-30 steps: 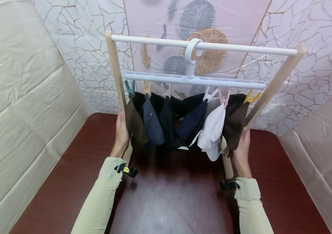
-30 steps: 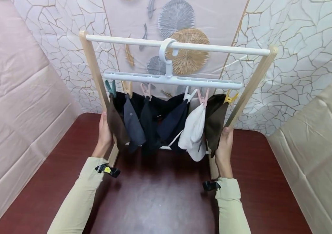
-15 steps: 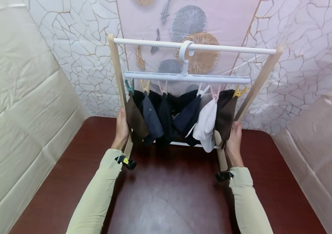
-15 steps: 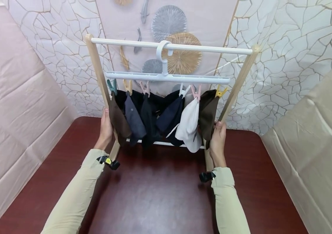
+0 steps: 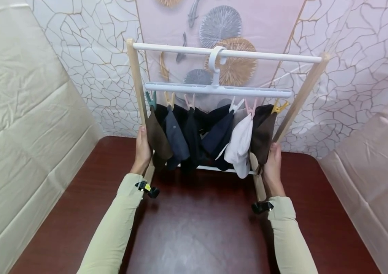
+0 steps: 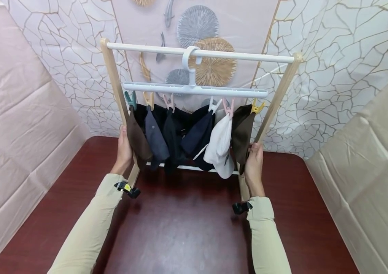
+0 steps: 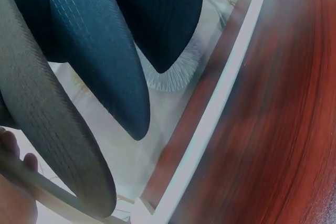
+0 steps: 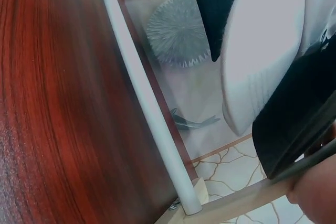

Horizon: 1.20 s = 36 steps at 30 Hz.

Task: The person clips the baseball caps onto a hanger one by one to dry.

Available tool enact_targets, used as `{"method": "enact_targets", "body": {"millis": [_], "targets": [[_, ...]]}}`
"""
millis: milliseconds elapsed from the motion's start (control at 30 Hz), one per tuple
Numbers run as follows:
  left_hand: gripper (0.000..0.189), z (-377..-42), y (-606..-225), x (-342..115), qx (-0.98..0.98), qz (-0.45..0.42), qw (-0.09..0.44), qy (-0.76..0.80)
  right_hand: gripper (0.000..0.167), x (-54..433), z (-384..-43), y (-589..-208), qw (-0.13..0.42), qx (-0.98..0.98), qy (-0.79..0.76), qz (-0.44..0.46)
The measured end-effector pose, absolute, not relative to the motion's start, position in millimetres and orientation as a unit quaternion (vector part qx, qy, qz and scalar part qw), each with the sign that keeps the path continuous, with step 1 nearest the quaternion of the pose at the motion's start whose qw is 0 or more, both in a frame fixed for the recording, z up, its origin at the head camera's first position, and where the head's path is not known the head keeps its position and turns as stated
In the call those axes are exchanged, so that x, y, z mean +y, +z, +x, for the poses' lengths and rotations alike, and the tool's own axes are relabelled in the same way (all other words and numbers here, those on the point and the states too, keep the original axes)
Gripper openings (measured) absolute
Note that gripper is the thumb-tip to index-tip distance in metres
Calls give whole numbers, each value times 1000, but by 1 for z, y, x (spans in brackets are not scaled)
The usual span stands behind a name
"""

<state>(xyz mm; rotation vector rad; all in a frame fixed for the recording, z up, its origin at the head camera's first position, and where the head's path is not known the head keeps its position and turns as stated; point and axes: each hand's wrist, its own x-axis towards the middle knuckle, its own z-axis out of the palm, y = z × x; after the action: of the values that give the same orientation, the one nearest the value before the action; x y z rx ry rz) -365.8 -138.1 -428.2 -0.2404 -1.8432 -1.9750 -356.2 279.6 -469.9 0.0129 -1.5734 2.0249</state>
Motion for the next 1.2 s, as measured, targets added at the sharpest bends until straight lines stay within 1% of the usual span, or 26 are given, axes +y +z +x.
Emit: {"method": "enact_targets", "body": {"millis": [267,367,567,1033,1200], "targets": [[37,-367,-432,-137,-668,-98,223,-703,23,283,-356,-472,290,-611,737,0],[34,-369,-432,-138,-672,-107,224,-698,26,283,-358,-473,295,-615,731,3],[38,-372,-436,-140,-674,-103,220,-698,31,283,-363,-476,299,-612,732,18],[44,-373,-442,-143,-684,-88,222,-689,21,282,-366,-475,285,-613,736,27],[47,-391,-458,-147,-685,-77,218,-691,19,277,-355,-462,276,-616,737,34]]}}
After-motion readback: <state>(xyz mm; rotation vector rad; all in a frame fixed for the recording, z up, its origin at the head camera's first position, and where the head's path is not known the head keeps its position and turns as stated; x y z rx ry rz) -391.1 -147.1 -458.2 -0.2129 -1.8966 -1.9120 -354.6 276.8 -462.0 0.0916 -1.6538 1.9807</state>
